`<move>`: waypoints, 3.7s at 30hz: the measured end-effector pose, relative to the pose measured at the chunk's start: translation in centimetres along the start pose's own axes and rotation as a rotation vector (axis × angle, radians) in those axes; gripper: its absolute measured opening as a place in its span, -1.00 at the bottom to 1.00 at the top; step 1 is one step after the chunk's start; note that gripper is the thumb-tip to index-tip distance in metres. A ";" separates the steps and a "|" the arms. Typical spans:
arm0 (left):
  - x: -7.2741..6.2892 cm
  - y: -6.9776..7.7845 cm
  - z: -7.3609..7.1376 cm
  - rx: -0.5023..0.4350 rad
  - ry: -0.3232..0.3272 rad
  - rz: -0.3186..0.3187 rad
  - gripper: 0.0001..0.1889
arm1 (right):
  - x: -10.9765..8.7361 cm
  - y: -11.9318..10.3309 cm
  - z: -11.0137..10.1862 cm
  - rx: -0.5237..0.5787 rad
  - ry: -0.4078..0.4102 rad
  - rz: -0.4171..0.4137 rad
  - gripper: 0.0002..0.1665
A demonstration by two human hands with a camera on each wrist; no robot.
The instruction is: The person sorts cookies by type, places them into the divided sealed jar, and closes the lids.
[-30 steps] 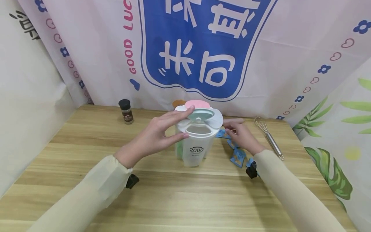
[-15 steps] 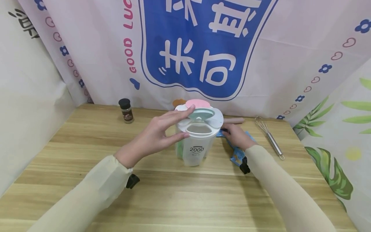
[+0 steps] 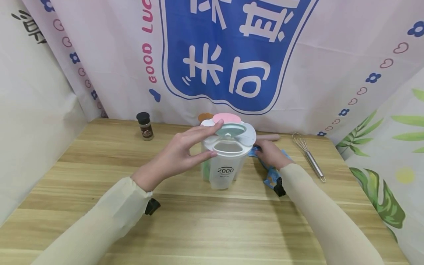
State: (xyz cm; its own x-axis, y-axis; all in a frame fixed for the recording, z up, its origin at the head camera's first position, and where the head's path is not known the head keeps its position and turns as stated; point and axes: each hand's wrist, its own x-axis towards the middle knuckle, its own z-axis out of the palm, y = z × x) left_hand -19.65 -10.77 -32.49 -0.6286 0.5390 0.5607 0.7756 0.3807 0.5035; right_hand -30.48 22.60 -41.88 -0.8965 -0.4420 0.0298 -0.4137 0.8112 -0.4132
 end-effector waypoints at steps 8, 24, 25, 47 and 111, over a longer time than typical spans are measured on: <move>0.0 0.0 0.0 -0.001 0.003 0.001 -0.23 | -0.3 -0.1 -0.5 0.015 -0.010 0.022 -0.44; -0.1 0.3 0.0 -0.007 0.005 -0.017 -0.22 | -0.2 0.1 -1.5 0.058 -0.013 -0.024 -0.61; 0.0 0.3 0.0 -0.006 0.005 -0.017 -0.22 | -0.2 0.1 -1.5 0.077 -0.017 -0.020 -0.63; 0.0 0.1 0.0 -0.001 0.001 -0.008 -0.21 | -2.4 1.3 -2.9 0.283 0.119 0.146 -0.60; -0.3 0.3 -0.4 0.003 -0.013 -0.013 -0.19 | -7.3 -15.4 -5.8 0.508 0.484 -0.532 -0.71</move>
State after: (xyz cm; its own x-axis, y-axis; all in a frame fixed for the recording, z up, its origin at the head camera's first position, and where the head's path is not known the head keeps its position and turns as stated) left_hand -19.24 -11.12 -32.20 -0.6378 0.5439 0.5453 0.7675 0.3898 0.5089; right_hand -18.51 15.57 -30.48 -0.6214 -0.4089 0.6683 -0.7783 0.2245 -0.5863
